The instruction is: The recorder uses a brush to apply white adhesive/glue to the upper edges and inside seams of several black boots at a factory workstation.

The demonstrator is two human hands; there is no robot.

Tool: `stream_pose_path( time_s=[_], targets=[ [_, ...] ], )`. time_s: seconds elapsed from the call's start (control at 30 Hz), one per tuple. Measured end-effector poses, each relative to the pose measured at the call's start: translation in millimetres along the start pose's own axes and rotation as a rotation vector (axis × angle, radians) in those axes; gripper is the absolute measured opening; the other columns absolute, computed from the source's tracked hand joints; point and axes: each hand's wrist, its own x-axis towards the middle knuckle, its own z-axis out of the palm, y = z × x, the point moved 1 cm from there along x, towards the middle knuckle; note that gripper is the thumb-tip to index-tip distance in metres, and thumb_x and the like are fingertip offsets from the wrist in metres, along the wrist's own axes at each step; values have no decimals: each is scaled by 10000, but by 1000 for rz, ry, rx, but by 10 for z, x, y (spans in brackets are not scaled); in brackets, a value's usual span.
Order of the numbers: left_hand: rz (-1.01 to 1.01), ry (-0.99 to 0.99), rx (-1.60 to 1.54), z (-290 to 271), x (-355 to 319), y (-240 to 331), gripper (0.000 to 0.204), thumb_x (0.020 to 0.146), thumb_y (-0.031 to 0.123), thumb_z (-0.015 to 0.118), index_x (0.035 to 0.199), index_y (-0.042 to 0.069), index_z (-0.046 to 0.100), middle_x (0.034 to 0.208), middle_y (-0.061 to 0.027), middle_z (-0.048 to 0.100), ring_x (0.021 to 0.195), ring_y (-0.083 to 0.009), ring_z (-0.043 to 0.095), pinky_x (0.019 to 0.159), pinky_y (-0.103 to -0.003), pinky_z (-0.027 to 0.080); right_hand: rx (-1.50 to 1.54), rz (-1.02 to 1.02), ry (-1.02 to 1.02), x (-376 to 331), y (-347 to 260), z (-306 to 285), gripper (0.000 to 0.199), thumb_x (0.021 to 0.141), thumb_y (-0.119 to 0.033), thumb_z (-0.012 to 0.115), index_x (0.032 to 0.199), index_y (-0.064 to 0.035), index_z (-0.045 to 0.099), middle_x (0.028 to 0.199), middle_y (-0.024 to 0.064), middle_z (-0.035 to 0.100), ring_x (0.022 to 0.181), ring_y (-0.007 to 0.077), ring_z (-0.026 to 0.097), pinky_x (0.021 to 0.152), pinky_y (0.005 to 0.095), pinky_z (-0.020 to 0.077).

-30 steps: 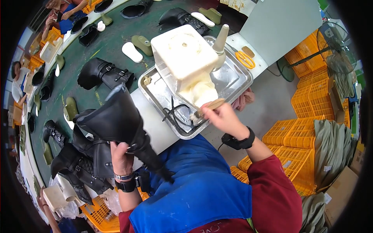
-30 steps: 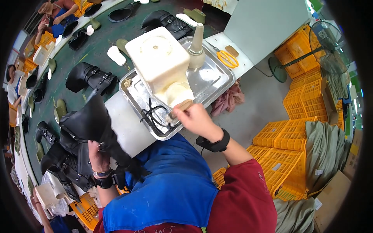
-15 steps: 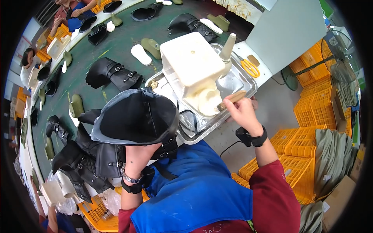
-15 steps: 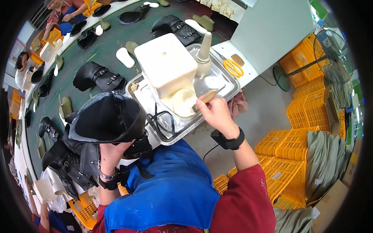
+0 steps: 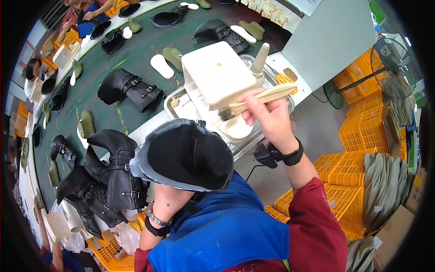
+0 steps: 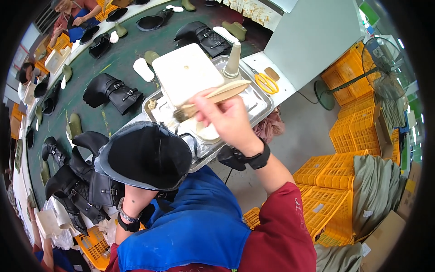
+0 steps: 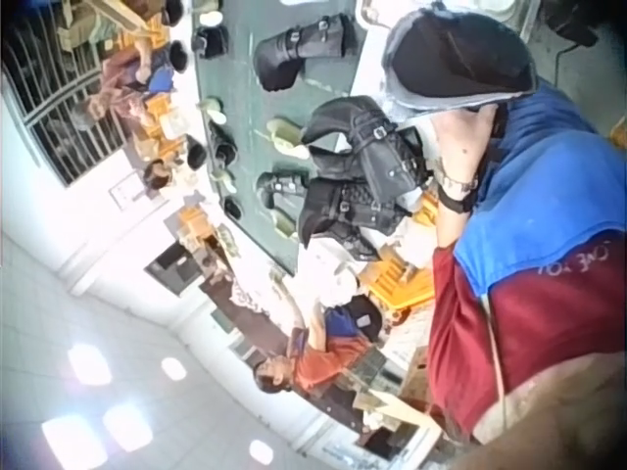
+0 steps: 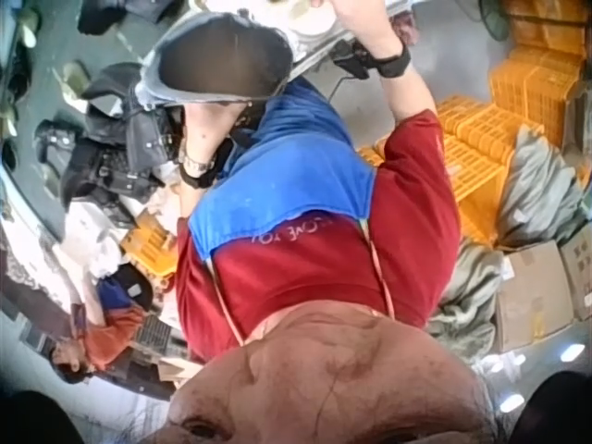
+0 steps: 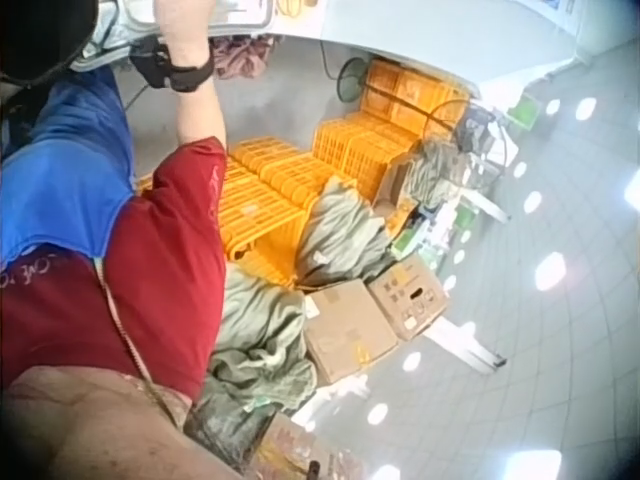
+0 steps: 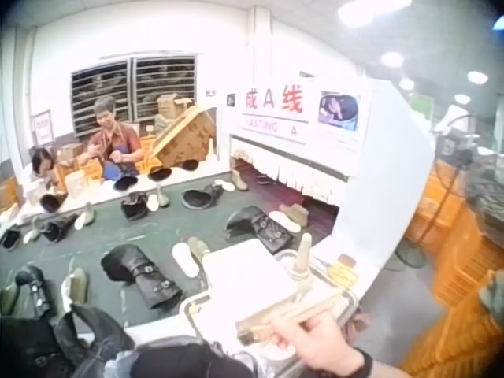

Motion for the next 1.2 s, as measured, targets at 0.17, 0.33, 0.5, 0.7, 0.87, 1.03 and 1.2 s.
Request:
stream_pose_path(
  time_s=[0.17, 0.33, 0.5, 0.7, 0.87, 1.03, 1.2],
  targets=[
    [50, -11, 29, -10, -50, 1, 264, 621, 91, 692, 864, 24, 615, 846, -141, 603, 779, -325, 579, 699, -377, 456, -368, -286, -236, 15, 49, 194, 112, 833, -90, 563, 906, -13, 602, 765, 51, 616, 614, 86, 562, 563, 215, 439],
    [80, -41, 246, -49, -199, -170, 422, 624, 150, 734, 991, 7, 581, 968, -162, 590, 909, -317, 562, 816, -383, 428, -525, -353, -258, -79, 11, 258, 59, 763, -53, 617, 804, -12, 608, 687, 80, 617, 592, 168, 603, 543, 246, 457],
    [51, -27, 377, -49, -254, -342, 341, 702, 155, 661, 1010, 31, 585, 999, -144, 585, 932, -316, 552, 839, -403, 414, -690, -392, -330, -116, -21, 262, 47, 751, -48, 622, 772, -10, 604, 662, 85, 609, 583, 164, 601, 532, 239, 454],
    [-8, -38, 255, -92, -231, -372, 417, 641, 124, 667, 1033, 28, 561, 1001, -142, 587, 930, -318, 549, 814, -390, 426, -769, -277, -429, -102, -66, 275, 73, 753, -88, 611, 752, -16, 599, 605, 93, 573, 534, 210, 567, 493, 274, 431],
    [125, 43, 320, -104, -196, -266, 390, 661, 135, 679, 1018, 20, 571, 1007, -150, 582, 944, -323, 545, 834, -392, 418, -678, -313, -365, -54, -3, 292, 97, 756, -107, 605, 746, -11, 599, 573, 101, 555, 495, 247, 541, 463, 304, 416],
    [108, -17, 153, -127, -153, -245, 440, 632, 125, 730, 1024, 11, 567, 1015, -159, 579, 944, -316, 554, 833, -380, 425, -509, -267, -267, -38, 44, 340, 82, 775, -59, 610, 829, 2, 622, 711, 63, 625, 635, 135, 588, 581, 244, 454],
    [52, -93, -70, -107, -81, -129, 346, 618, 80, 699, 941, 21, 590, 947, -157, 587, 874, -344, 560, 770, -380, 445, -429, -513, -199, -5, 94, 376, 111, 791, -60, 601, 879, 4, 624, 741, 72, 627, 653, 127, 590, 590, 236, 461]
  ],
)
